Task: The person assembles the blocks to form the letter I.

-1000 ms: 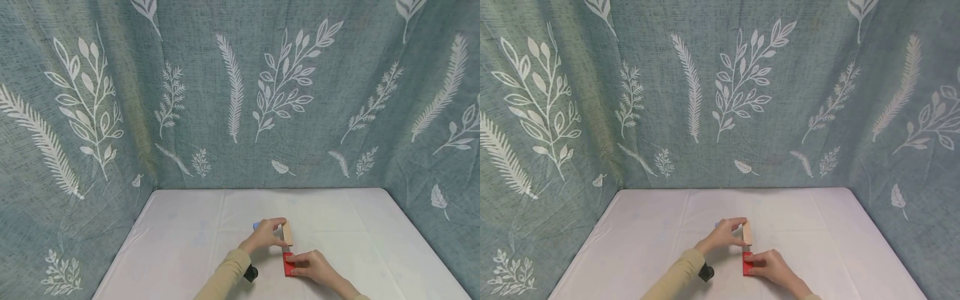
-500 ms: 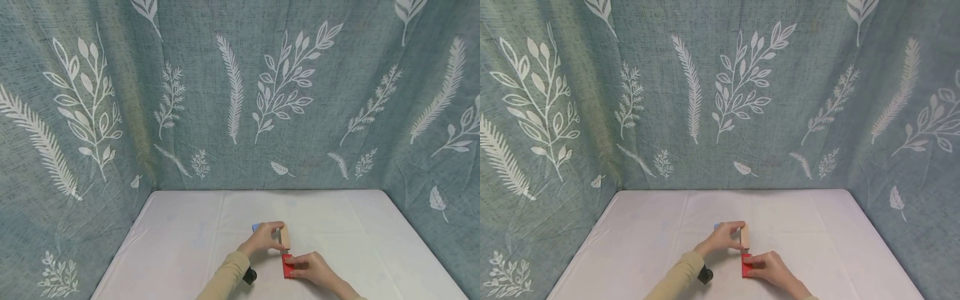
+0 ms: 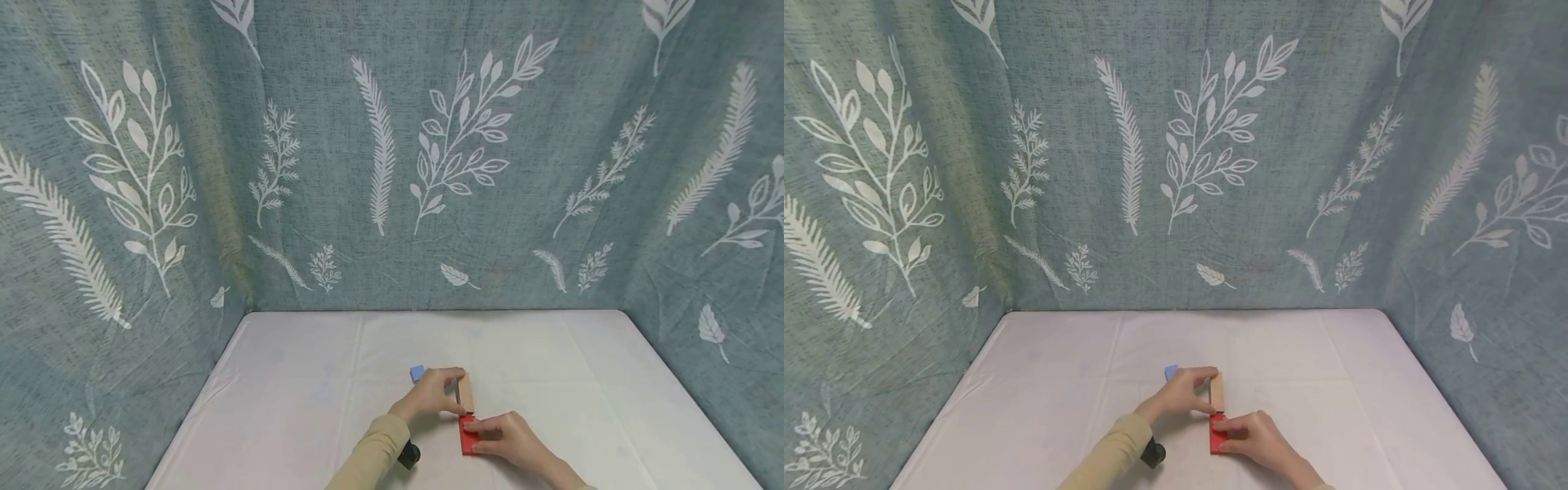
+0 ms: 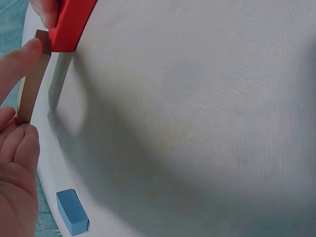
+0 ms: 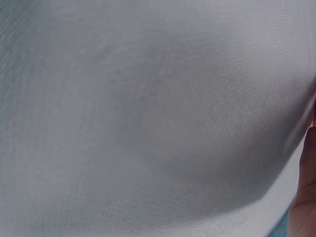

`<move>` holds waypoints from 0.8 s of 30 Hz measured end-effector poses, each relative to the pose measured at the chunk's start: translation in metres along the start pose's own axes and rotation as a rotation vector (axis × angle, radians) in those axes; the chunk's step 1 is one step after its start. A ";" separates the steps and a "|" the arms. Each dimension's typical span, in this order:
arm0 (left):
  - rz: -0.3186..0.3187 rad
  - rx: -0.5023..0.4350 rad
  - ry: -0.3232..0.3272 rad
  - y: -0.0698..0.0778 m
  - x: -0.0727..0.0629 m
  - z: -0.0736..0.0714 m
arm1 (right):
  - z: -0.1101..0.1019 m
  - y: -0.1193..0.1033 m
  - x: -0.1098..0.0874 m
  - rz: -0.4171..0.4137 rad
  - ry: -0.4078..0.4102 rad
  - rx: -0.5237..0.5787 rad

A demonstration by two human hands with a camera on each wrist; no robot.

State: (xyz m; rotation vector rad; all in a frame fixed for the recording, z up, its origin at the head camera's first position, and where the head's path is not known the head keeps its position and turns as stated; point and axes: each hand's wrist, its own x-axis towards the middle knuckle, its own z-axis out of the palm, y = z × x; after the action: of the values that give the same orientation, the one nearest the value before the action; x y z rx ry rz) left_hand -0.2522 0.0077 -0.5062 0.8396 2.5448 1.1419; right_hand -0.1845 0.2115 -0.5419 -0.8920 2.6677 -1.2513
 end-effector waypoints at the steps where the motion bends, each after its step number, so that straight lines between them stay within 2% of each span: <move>1: -0.001 0.001 0.000 -0.001 0.000 0.000 | 0.000 0.000 0.000 -0.005 0.000 0.004; 16: -0.015 0.002 -0.002 0.002 -0.001 0.001 | 0.000 0.002 0.000 0.005 -0.008 0.031; 24: -0.031 0.082 -0.020 -0.001 0.001 0.004 | -0.001 -0.001 0.000 0.036 -0.023 0.042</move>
State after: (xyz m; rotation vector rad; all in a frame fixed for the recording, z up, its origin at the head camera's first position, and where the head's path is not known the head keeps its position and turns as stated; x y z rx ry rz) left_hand -0.2514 0.0106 -0.5097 0.8224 2.5946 1.0212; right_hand -0.1846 0.2117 -0.5404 -0.8430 2.6176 -1.2768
